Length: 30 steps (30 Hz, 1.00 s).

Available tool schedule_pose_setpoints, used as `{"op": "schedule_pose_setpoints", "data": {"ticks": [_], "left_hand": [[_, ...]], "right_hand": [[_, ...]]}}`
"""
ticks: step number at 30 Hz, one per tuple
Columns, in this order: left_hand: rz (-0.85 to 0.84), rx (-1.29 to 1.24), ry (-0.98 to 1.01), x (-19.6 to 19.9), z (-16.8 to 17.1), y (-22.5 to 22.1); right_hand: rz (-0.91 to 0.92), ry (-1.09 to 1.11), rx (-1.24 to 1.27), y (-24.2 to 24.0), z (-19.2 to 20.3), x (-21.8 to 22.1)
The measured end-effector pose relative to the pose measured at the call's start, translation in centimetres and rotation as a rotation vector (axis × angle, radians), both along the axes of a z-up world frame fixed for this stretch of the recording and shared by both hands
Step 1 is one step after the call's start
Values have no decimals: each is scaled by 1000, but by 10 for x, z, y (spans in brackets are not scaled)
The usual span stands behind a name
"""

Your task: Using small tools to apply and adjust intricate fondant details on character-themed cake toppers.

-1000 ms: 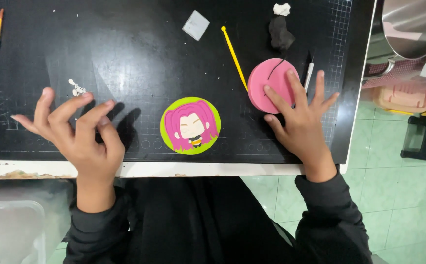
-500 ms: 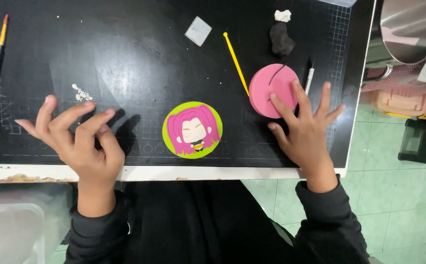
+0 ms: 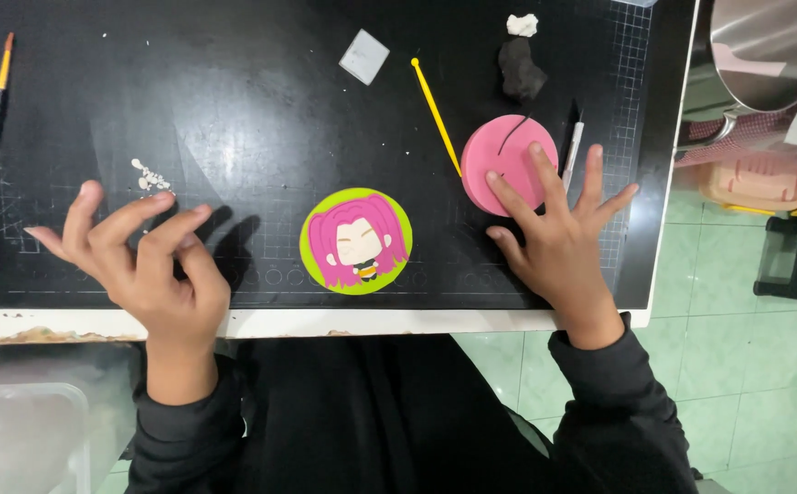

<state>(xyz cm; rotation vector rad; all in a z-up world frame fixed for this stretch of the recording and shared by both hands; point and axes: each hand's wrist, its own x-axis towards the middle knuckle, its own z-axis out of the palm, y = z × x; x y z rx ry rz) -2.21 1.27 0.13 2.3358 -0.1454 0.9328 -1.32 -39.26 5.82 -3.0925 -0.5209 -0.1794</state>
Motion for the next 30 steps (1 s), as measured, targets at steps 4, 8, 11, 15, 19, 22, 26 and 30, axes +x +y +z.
{"op": "schedule_pose_setpoints", "data": {"ticks": [4, 8, 11, 15, 19, 22, 26, 30], "left_hand": [[4, -10, -21, 0, -3, 1], [-11, 3, -19, 1, -2, 0], [-16, 9, -16, 0, -2, 1], [1, 5, -18, 1, -2, 1], [-3, 10, -8, -1, 1, -1], [-11, 15, -10, -1, 2, 0], [0, 21, -22, -2, 0, 0], [8, 11, -20, -2, 0, 0]], "right_hand": [[-61, 52, 18, -4, 5, -15], [-38, -13, 52, -9, -3, -16], [-44, 26, 14, 1, 0, -4], [-10, 13, -7, 2, 7, -9], [13, -26, 75, -22, -3, -29], [102, -67, 160, -30, 5, -23], [113, -90, 153, -23, 14, -11], [39, -13, -35, -10, 9, -4]]}}
